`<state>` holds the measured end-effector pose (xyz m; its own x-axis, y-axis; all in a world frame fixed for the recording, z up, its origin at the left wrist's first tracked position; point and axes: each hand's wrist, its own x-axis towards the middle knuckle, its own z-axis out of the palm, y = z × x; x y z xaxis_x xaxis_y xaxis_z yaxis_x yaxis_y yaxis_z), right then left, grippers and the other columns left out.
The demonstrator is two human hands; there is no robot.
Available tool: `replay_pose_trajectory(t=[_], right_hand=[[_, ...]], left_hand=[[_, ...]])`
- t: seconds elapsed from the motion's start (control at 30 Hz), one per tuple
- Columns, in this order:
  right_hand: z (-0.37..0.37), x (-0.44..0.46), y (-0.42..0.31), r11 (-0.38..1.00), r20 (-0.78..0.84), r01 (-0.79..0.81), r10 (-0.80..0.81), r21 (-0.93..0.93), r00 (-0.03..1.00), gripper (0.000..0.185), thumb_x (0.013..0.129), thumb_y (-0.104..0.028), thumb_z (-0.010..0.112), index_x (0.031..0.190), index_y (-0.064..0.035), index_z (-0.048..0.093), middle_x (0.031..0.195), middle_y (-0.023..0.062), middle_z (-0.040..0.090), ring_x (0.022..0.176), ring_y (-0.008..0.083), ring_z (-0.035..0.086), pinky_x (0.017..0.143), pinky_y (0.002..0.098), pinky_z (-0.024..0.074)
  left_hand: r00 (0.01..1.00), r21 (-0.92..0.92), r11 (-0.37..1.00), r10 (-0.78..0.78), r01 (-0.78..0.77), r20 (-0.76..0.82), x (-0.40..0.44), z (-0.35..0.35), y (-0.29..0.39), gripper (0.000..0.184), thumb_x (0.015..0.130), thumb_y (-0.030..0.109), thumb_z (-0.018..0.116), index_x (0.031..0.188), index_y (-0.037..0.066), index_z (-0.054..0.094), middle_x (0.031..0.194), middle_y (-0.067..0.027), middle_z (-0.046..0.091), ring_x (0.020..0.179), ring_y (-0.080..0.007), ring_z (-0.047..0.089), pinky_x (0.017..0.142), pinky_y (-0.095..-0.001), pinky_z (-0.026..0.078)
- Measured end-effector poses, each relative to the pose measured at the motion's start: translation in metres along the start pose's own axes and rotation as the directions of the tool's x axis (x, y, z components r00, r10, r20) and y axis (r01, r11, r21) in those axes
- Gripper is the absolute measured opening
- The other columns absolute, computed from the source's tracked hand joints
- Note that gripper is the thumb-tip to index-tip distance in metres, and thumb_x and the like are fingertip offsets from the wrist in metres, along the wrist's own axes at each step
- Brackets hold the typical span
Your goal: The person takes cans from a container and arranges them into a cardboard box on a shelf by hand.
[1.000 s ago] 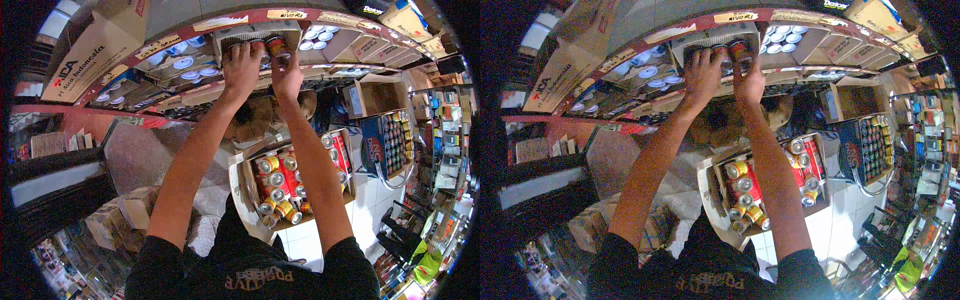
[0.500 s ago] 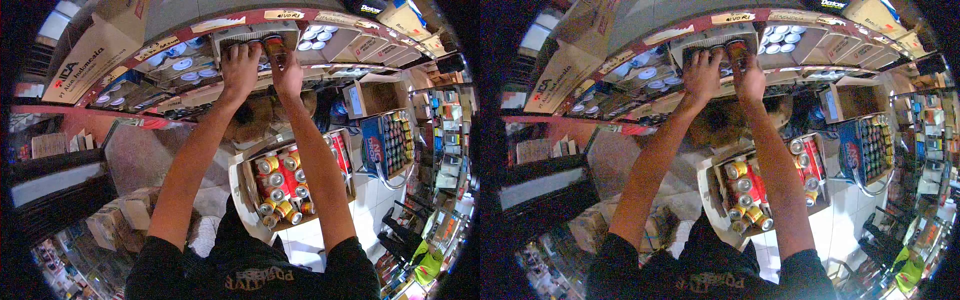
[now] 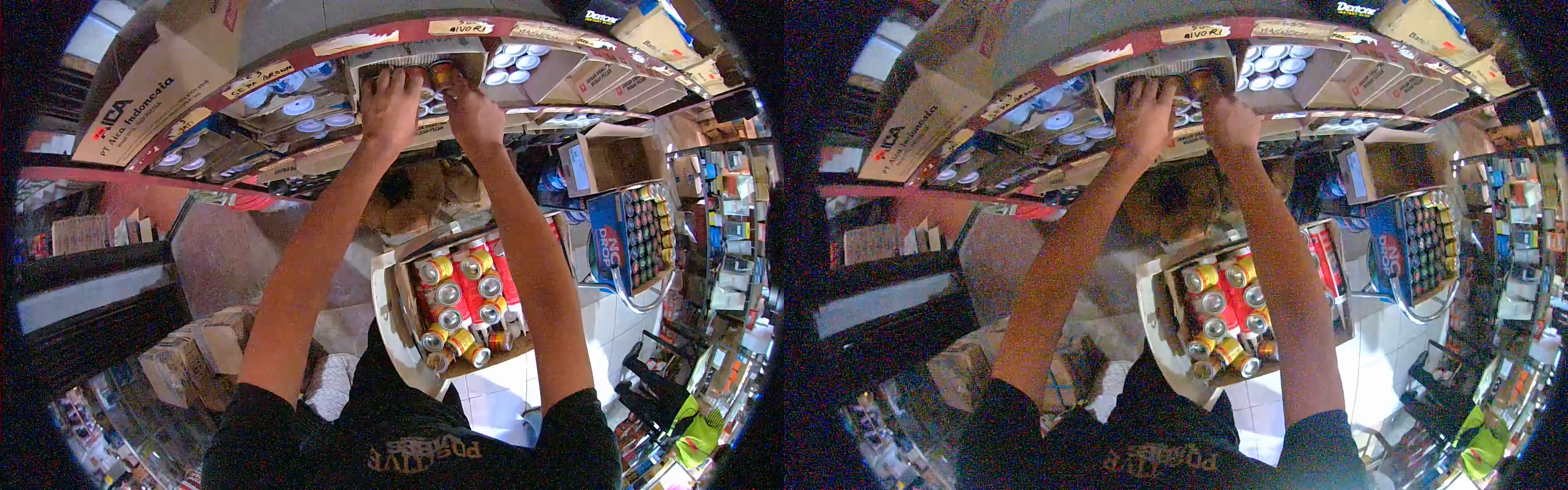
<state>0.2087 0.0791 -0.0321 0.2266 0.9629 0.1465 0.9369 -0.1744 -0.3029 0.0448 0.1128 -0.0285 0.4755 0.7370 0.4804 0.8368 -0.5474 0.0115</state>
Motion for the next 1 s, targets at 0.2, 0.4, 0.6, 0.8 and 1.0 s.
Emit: replay_pose_trajectory(t=[0.2, 0.4, 0.6, 0.8, 1.0], right_hand=[[0.0, -0.018, 0.004, 0.997, -0.01, 0.016, -0.015, 0.069, 1.0, 0.056, 0.094, -0.024, 0.052, 0.148, -0.0234, 0.037, 0.119, 0.0233, 0.065, 0.097, 0.0431, 0.068, 0.08, 0.0559, 0.0557], [0.003, -0.026, 0.008, 0.986, -0.004, 0.032, -0.032, 0.163, 0.999, 0.073, 0.09, -0.019, 0.062, 0.154, -0.017, 0.029, 0.121, 0.0252, 0.062, 0.096, 0.0456, 0.066, 0.082, 0.0535, 0.055], [-0.002, -0.033, 0.004, 0.983, -0.014, 0.036, -0.034, 0.183, 0.999, 0.075, 0.089, -0.017, 0.063, 0.155, -0.0209, 0.027, 0.123, 0.0244, 0.062, 0.098, 0.0447, 0.066, 0.081, 0.053, 0.0554], [-0.001, -0.032, 0.0, 0.977, 0.05, 0.008, -0.019, 0.214, 0.999, 0.076, 0.089, -0.017, 0.062, 0.155, -0.0215, 0.025, 0.121, 0.0249, 0.062, 0.097, 0.0454, 0.065, 0.08, 0.0534, 0.0554], [0.01, -0.035, -0.001, 0.969, -0.053, 0.043, -0.031, 0.243, 0.998, 0.074, 0.089, -0.013, 0.061, 0.154, -0.0146, 0.026, 0.125, 0.0272, 0.058, 0.098, 0.0464, 0.064, 0.08, 0.0525, 0.055]], left_hand=[[0.993, -0.059, 0.996, 0.058, -0.065, -0.106, -0.003, -0.002, -0.002, 0.044, 0.08, 0.02, 0.071, 0.121, 0.011, 0.059, 0.115, -0.0084, 0.06, 0.112, -0.0283, 0.056, 0.092, -0.0554, 0.045], [0.985, 0.053, 0.993, 0.114, -0.108, -0.133, -0.002, 0.006, -0.005, 0.041, 0.079, 0.019, 0.067, 0.119, 0.01, 0.061, 0.104, -0.0047, 0.062, 0.105, -0.0248, 0.059, 0.087, -0.0496, 0.046], [0.975, 0.162, 0.986, 0.068, -0.033, -0.214, -0.004, 0.005, 0.0, 0.034, 0.078, 0.015, 0.065, 0.112, 0.01, 0.063, 0.102, -0.0044, 0.062, 0.098, -0.0237, 0.06, 0.088, -0.0468, 0.045], [0.988, 0.017, 0.996, 0.092, -0.091, -0.127, -0.002, -0.003, -0.007, 0.036, 0.079, 0.014, 0.065, 0.115, 0.01, 0.062, 0.108, -0.0072, 0.062, 0.102, -0.0254, 0.06, 0.088, -0.0463, 0.045], [0.978, 0.039, 0.996, 0.09, -0.084, -0.186, -0.008, -0.01, -0.005, 0.039, 0.08, 0.012, 0.065, 0.119, 0.007, 0.06, 0.106, -0.0088, 0.06, 0.102, -0.0266, 0.059, 0.088, -0.0436, 0.047]])
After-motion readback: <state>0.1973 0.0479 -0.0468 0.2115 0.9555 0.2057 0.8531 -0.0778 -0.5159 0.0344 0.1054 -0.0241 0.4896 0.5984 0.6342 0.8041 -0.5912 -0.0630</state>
